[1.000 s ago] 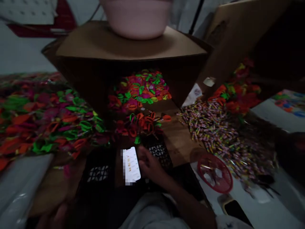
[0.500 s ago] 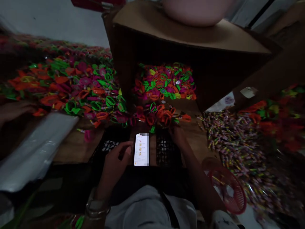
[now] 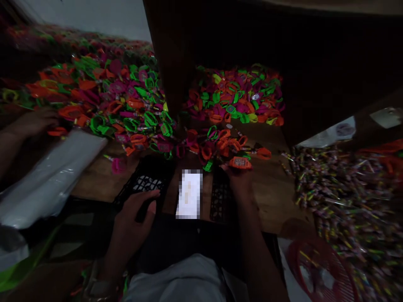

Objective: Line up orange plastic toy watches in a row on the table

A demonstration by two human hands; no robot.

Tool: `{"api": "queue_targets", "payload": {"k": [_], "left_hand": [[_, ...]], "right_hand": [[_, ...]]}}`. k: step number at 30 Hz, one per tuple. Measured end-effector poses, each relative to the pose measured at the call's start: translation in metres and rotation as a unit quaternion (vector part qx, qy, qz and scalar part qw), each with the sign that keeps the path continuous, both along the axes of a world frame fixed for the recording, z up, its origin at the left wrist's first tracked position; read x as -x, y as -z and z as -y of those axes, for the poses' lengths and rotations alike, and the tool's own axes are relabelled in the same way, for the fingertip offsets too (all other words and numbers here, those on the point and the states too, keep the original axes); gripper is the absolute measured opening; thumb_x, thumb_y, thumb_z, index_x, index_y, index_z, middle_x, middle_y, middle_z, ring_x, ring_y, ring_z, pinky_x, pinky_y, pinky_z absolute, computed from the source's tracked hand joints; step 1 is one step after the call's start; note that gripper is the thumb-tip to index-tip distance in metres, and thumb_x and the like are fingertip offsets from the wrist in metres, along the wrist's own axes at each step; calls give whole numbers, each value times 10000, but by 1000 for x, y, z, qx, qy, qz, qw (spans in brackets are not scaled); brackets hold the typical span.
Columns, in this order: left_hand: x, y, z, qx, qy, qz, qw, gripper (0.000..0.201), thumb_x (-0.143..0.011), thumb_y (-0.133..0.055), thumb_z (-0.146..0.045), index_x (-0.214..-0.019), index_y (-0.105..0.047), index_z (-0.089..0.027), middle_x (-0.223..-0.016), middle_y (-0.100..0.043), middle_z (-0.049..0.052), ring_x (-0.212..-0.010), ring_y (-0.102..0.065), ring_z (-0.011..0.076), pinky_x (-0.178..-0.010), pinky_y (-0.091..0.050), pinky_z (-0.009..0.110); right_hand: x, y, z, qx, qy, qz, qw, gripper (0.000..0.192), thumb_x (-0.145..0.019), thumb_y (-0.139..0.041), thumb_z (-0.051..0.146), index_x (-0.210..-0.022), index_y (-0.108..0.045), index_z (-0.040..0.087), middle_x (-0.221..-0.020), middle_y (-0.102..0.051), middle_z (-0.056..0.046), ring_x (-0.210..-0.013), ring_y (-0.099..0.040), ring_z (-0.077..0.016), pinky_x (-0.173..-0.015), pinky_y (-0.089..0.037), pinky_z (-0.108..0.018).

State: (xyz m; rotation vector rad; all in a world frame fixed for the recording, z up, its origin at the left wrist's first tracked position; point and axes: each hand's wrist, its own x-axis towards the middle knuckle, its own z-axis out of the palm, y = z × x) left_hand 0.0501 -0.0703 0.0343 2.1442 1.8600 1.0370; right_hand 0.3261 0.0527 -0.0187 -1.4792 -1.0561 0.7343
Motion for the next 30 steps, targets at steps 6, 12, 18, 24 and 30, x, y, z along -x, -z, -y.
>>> {"api": "queue_targets", "payload": {"k": [6, 12, 18, 24, 30], "left_hand": [[-6, 12, 19, -3, 96, -70, 993, 257, -897, -494, -186, -1110, -632, -223, -949, -730, 23, -920, -636, 185, -834, -427, 333], [-18, 19, 39, 17, 190, -89, 977, 345, -871, -450, -104, -1152, -629, -195, -1065, -763, 14, -987, -636, 201, -827, -317, 381], [-20, 24, 42, 42, 203, -87, 974, 369, -868, -461, -105, -1196, -615, -178, -1116, -754, 26, -1019, -625, 205, -802, -289, 384], [-29, 29, 46, 52, 156, -97, 982, 375, -889, -515, -145, -1251, -598, -198, -1104, -757, 24, -1044, -623, 233, -862, -279, 422], [-41, 33, 45, 57, 104, -88, 989, 352, -894, -553, -193, -1241, -605, -227, -1056, -762, 30, -1052, -633, 240, -900, -265, 444]], "right_hand": [[5, 1, 0, 12, 4, 93, 996, 318, -636, -735, 489, -716, -686, 184, -726, -737, -70, -722, -689, -255, -683, -550, -373], [13, 10, 5, -2, 39, 238, 970, 346, -716, -685, 509, -786, -682, 170, -753, -738, -112, -753, -706, -301, -718, -541, -409], [22, 9, 4, -37, 29, 315, 948, 242, -788, -635, 411, -834, -681, 178, -799, -753, -118, -744, -714, -279, -663, -530, -350], [22, 11, 3, -36, 25, 295, 954, 300, -829, -615, 488, -815, -647, 191, -787, -742, -110, -735, -704, -275, -680, -528, -357], [22, 11, 1, -24, 22, 264, 964, 257, -793, -663, 444, -823, -649, 190, -798, -738, -88, -748, -691, -266, -709, -523, -365]]}}
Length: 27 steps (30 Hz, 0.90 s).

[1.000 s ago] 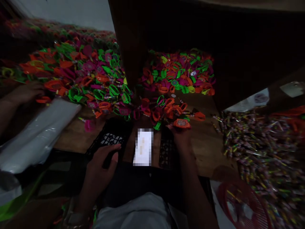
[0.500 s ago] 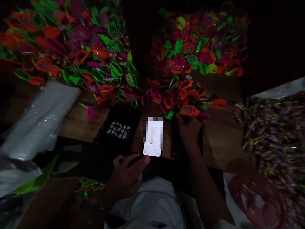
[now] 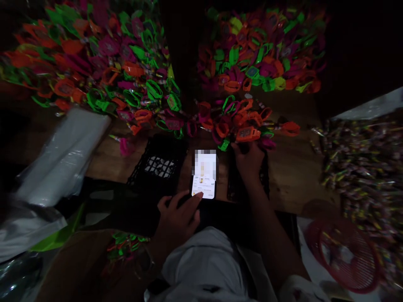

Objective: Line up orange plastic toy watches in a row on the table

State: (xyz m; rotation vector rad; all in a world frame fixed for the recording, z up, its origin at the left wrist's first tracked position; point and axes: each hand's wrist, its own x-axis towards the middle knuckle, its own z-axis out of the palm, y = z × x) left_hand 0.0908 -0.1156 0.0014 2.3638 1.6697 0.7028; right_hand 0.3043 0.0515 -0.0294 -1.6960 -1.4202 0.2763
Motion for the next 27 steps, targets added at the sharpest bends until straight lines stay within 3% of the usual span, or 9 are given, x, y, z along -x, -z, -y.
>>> {"api": "queue_targets", "payload": {"k": [11, 15, 20, 23, 27], "left_hand": [[-9, -5, -8, -30, -6, -32, 999, 341, -864, -550, -166, -1192, -639, -200, -1015, -769, 38, -1014, -645, 236, -887, -288, 417], [-5, -7, -8, -24, -5, -23, 999, 362, -842, -561, -168, -1193, -631, -218, -1034, -761, 32, -1000, -642, 234, -897, -289, 415], [-2, -9, -10, -27, -32, -22, 999, 356, -855, -556, -182, -1209, -588, -205, -1105, -747, 47, -1047, -620, 245, -876, -302, 405], [-9, -10, -16, -35, -40, -6, 999, 321, -858, -550, -178, -1175, -596, -192, -1084, -751, 50, -1023, -627, 240, -865, -312, 397], [-19, -12, -23, -43, -25, 8, 999, 298, -864, -532, -172, -1154, -597, -196, -1043, -759, 42, -968, -648, 220, -841, -305, 382]], "right_hand": [[6, -9, -2, 38, 0, -73, 997, 146, -711, -708, 301, -775, -640, 189, -759, -730, -59, -712, -671, -243, -725, -520, -365], [0, -14, 3, 33, -13, -98, 995, 233, -686, -725, 289, -879, -646, 185, -842, -736, -62, -777, -673, -238, -758, -534, -370], [-5, -27, 40, -14, -15, -206, 978, 476, -769, -688, 364, -1189, -550, 188, -1095, -691, -96, -964, -665, -215, -858, -533, -369], [2, -33, 72, -3, -31, -239, 971, 457, -820, -655, 345, -1233, -515, 210, -1038, -701, -81, -938, -681, -206, -837, -542, -362], [7, -35, 102, 52, -133, -205, 968, 363, -876, -605, 310, -1224, -539, 231, -930, -731, -52, -848, -716, -198, -764, -569, -334]]}}
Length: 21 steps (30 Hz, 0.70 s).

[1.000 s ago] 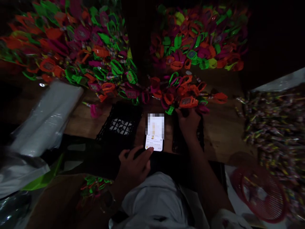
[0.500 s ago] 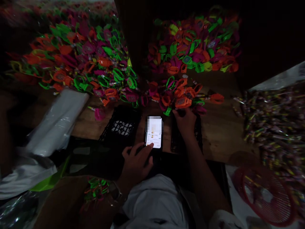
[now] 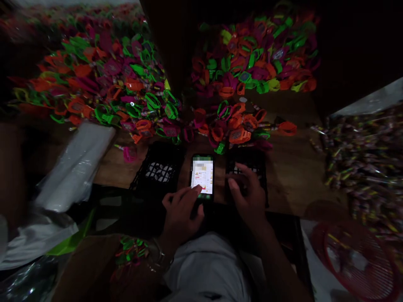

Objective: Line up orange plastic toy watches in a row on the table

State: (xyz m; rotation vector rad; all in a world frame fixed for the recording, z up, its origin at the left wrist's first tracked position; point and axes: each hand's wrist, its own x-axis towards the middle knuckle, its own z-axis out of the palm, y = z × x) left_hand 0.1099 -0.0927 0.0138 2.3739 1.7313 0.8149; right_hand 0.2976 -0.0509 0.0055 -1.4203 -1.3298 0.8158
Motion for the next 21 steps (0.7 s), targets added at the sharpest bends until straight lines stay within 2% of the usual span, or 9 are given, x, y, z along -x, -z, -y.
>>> {"api": "queue_targets", "payload": {"k": [2, 4, 7, 9, 12, 16, 21], "left_hand": [[1, -1, -2, 5, -3, -5, 1000, 305, -866, -524, -176, -1162, -594, -199, -1025, -760, 40, -944, -651, 215, -828, -299, 379], [6, -2, -2, 17, -25, -19, 999, 313, -870, -511, -190, -1171, -595, -202, -1012, -759, 43, -936, -645, 223, -824, -295, 383], [14, -1, -1, 31, -57, -40, 997, 315, -873, -505, -209, -1172, -601, -204, -1029, -754, 48, -950, -631, 234, -822, -294, 389], [15, 0, 1, 27, -55, -41, 997, 316, -868, -514, -209, -1170, -606, -206, -1045, -754, 45, -957, -628, 233, -820, -297, 390], [11, -2, 3, 7, -43, -19, 999, 315, -866, -521, -205, -1167, -611, -213, -1043, -757, 38, -954, -630, 232, -837, -306, 396], [14, -8, 2, -27, -75, -9, 997, 319, -878, -528, -216, -1191, -592, -215, -1036, -748, 44, -965, -624, 242, -854, -333, 398], [30, -14, -1, -58, -100, -10, 993, 390, -868, -566, -183, -1256, -559, -224, -1055, -732, 53, -983, -620, 246, -884, -378, 398]], "right_hand": [[-2, 1, 7, 9, -38, 30, 999, 324, -888, -589, 320, -1201, -562, 240, -870, -730, -35, -779, -720, -197, -690, -577, -316], [-4, 2, 9, 7, -52, 50, 997, 308, -899, -573, 323, -1198, -566, 248, -893, -725, -39, -768, -721, -199, -674, -583, -319], [0, 3, 9, 3, -108, 47, 993, 323, -929, -531, 285, -1252, -522, 268, -1062, -697, -69, -875, -730, -206, -758, -590, -348], [8, 4, 7, -1, -162, 28, 986, 360, -952, -490, 254, -1311, -471, 276, -1168, -651, -90, -959, -724, -211, -815, -586, -365], [22, 4, 1, -19, -215, 54, 975, 406, -970, -460, 252, -1375, -425, 261, -1200, -621, -116, -1033, -694, -234, -885, -561, -417], [34, 7, -7, -56, -234, 148, 959, 416, -983, -433, 259, -1398, -415, 241, -1053, -692, -98, -1004, -647, -261, -896, -519, -466], [40, 15, -8, -71, -247, 190, 948, 452, -988, -411, 264, -1436, -381, 219, -1107, -681, -132, -990, -611, -286, -878, -511, -506]]}}
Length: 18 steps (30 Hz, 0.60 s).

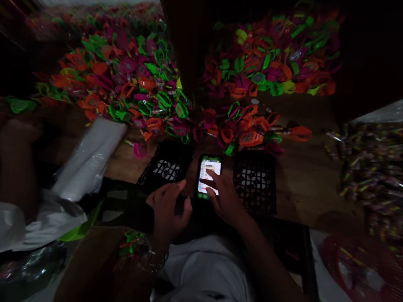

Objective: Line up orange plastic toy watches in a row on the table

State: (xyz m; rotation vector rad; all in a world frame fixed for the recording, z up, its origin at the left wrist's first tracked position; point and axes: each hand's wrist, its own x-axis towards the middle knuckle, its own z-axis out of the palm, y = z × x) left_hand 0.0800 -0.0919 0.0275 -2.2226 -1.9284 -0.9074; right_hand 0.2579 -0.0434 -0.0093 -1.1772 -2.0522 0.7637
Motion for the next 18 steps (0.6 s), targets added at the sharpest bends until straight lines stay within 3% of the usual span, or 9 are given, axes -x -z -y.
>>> {"api": "queue_targets", "payload": {"k": [5, 10, 18], "left_hand": [[7, 1, -2, -18, -19, 0, 1000, 442, -859, -566, -190, -1297, -540, -241, -1016, -727, 50, -935, -636, 246, -866, -412, 405], [3, 0, -3, -14, -11, -14, 1000, 352, -880, -551, -206, -1231, -555, -218, -1019, -719, 57, -939, -632, 243, -847, -423, 398], [1, 0, -1, -18, 0, -10, 1000, 337, -873, -556, -187, -1210, -567, -192, -1018, -723, 64, -946, -615, 241, -854, -403, 394]], "right_hand": [[-6, 3, 4, -3, 29, -41, 999, 500, -986, -424, 253, -1473, -314, 264, -1199, -625, -136, -1079, -624, -280, -928, -504, -535], [-16, 1, 0, 5, 63, -108, 992, 495, -987, -395, 214, -1466, -294, 287, -1240, -536, -129, -1111, -669, -255, -938, -542, -495], [-17, 0, -11, -16, 85, -79, 993, 505, -985, -393, 232, -1476, -276, 260, -1186, -576, -126, -1131, -659, -251, -974, -502, -501]]}}
